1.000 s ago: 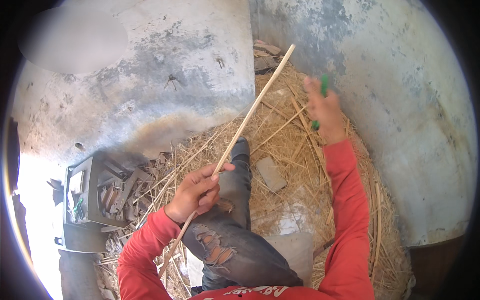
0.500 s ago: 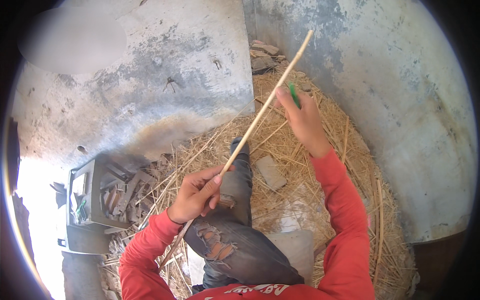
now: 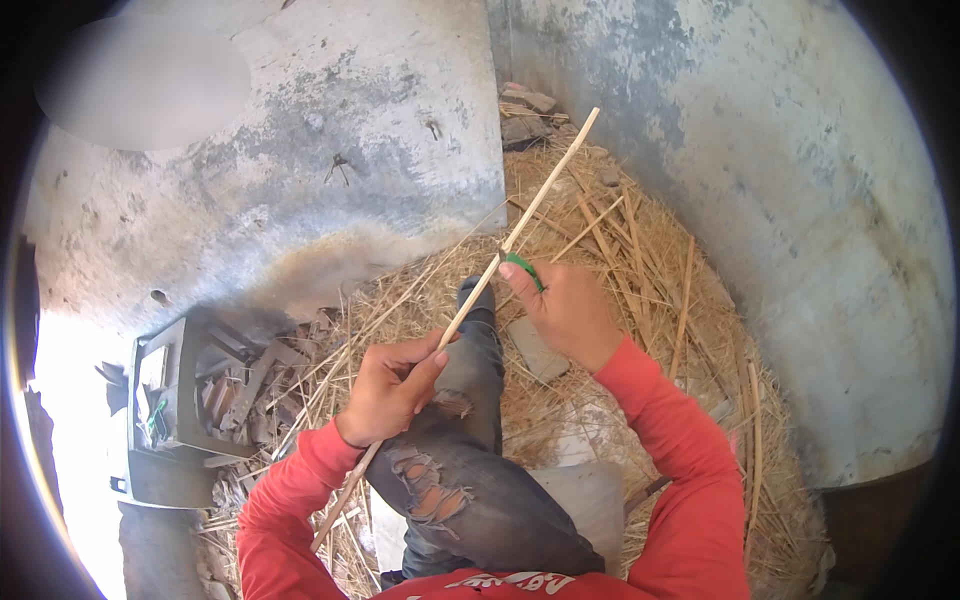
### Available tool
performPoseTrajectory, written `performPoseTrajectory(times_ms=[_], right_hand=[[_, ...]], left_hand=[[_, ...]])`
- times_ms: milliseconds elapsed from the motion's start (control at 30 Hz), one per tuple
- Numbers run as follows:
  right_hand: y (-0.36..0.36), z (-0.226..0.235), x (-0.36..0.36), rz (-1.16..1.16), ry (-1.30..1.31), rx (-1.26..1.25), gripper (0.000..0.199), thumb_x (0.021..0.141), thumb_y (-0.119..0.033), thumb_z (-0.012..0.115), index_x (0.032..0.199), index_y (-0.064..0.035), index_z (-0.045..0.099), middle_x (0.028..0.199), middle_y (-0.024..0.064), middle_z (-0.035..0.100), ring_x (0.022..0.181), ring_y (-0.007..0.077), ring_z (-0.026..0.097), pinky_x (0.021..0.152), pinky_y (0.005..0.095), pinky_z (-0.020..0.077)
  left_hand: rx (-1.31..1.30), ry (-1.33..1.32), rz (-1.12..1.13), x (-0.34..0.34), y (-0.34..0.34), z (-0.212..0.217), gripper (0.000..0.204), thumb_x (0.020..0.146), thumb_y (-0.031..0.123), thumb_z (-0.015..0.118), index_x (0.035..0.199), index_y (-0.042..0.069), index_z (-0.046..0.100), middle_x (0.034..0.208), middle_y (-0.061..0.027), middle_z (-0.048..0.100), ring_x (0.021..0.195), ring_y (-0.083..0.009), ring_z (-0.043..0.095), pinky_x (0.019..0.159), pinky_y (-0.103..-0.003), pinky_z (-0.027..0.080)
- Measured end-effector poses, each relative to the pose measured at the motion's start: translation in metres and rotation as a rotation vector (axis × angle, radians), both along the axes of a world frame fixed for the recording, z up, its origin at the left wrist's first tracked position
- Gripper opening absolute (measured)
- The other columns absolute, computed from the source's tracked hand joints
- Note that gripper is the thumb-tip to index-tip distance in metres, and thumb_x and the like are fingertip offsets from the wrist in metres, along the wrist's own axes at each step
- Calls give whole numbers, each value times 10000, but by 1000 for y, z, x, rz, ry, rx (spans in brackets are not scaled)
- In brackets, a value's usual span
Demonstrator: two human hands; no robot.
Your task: The person strips thin bamboo strips with a utility knife by hand. They repeatedly pull the blade along the length of the strips to shave off material while sitting in a workspace.
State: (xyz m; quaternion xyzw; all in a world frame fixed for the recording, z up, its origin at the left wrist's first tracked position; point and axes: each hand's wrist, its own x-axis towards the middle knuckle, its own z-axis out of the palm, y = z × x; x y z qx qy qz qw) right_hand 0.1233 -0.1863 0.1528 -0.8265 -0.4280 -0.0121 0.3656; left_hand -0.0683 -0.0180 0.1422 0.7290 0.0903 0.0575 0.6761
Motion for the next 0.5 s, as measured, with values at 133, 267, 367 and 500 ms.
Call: performPoseTrajectory(times_ms=[133, 267, 367, 500], right_hand=[[7, -17, -43, 149, -106, -113, 561, 1011, -541, 524, 1076, -30, 746, 609, 208, 619, 575, 387, 647, 553, 483, 505], [20, -30, -11, 80, -242, 6, 531, 1021, -495, 547, 899, -12, 732, 579, 216, 578, 503, 367, 613, 501, 461, 469], [14, -44, 75, -354, 27, 63, 534, 1038, -493, 526, 961, -5, 729, 514, 128, 512, 437, 263, 521, 475, 413, 445], [-33, -35, 105, -364, -86, 277, 543, 1051, -496, 505, 1104, -13, 747, 500, 57, 435, 436, 149, 406, 460, 363, 396]], left_hand=[[45, -21, 40, -4, 2, -4, 358, 1051, 121, 569, 1390, 7, 600, 615, 70, 471, 500, -12, 420, 455, -209, 341], [95, -43, 86, -2, 7, -7, 372, 1034, 101, 598, 1390, -6, 595, 623, 68, 497, 521, -3, 427, 471, -203, 340], [303, -370, -51, -6, -4, -22, 379, 1028, 94, 605, 1393, -9, 591, 622, 72, 504, 525, 2, 422, 475, -199, 334], [227, -232, 62, -3, 4, -6, 381, 1045, 124, 582, 1399, -13, 582, 596, 78, 476, 487, -9, 401, 452, -202, 334]])
